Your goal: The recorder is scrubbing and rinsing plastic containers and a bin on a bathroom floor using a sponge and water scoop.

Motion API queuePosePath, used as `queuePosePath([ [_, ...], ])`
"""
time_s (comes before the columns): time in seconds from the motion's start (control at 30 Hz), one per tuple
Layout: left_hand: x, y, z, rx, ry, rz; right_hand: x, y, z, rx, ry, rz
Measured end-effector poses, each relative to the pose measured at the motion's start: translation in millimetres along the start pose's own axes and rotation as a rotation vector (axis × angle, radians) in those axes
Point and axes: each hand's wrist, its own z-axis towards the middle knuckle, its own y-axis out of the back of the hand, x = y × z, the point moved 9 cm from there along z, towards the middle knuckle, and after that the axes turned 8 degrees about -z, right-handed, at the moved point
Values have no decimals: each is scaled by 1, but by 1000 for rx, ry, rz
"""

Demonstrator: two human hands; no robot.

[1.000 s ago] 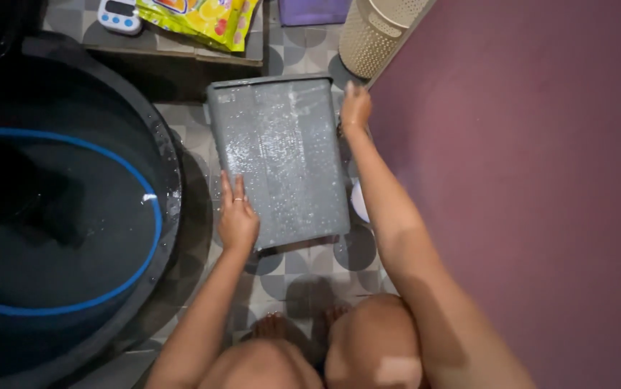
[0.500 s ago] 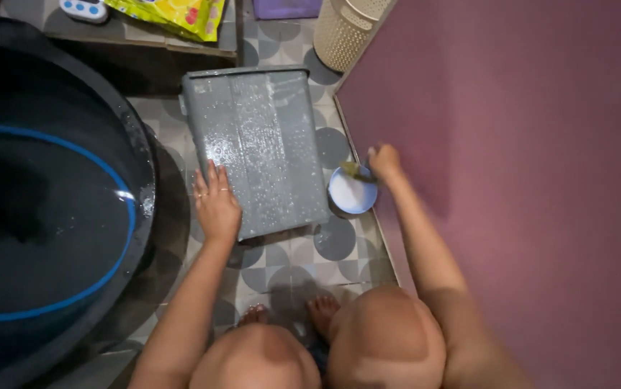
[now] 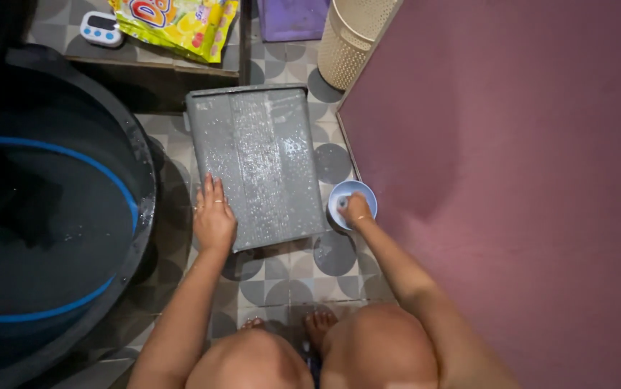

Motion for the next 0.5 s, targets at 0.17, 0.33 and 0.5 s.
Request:
queuePosePath([
  [0.17, 0, 0, 1, 14, 22, -17, -7, 65, -6, -43, -252, 184],
  [0.33, 2, -1, -1, 8, 20, -34, -11, 102, -5, -243, -209, 287],
  [0.5, 1, 1, 0, 1, 20, -72, 3, 122, -11, -156, -364, 603],
])
